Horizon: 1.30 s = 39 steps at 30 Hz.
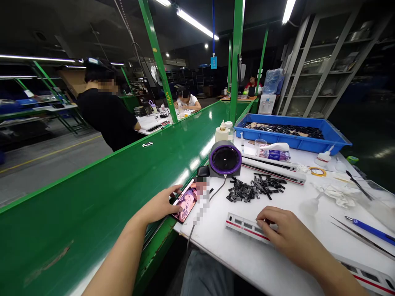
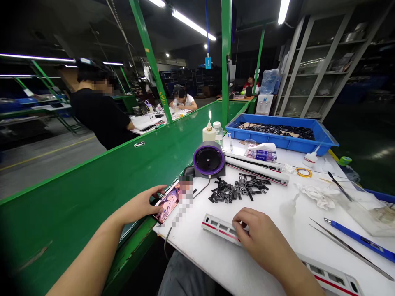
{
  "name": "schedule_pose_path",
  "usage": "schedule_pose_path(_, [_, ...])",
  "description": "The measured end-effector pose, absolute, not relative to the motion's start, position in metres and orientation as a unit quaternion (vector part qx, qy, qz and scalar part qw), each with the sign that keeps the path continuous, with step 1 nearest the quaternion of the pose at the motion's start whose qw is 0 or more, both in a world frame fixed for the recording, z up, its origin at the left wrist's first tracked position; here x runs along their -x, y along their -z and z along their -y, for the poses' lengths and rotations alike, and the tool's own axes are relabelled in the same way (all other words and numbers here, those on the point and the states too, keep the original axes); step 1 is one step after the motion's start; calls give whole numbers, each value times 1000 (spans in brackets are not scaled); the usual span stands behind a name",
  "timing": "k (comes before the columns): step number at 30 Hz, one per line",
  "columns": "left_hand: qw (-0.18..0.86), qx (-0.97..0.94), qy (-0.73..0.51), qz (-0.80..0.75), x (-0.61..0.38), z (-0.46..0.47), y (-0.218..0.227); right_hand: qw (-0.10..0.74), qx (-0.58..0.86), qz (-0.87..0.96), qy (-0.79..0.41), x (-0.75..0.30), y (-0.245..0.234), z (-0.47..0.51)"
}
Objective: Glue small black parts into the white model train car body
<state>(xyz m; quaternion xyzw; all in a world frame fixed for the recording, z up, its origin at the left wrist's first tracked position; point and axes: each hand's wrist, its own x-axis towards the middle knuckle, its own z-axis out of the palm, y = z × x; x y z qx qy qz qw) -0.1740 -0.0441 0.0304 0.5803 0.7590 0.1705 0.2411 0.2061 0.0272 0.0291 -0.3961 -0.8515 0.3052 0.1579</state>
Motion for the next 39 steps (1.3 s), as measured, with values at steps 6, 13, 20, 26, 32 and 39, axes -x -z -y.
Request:
schedule_pose_path(6, [236,-595,-191,-744,173,43,-28,158,395,853,-304,-209,-28,-27])
schedule_pose_path(13, [218,-605,-222,-733,164,40,-29,169,393,851,-305,-209,-31,-25])
schedule_pose_path(20, [178,-597,-208,-754,160,41,-24,188,383,857,-289,-208,-30,-25])
schedule_pose_path(26, [147,-594,-195,-767,157,41,-21,212,374,860,-277,-211,-33,-23])
schedule_pose_path(32, [132,-586,-225,-767,167,38,-24,239,365,876,-204,-207,-33,-23])
schedule_pose_path(39, [-100,-659,-240,-706,139,45,-71,315,330,880,-129,-247,-77,-10])
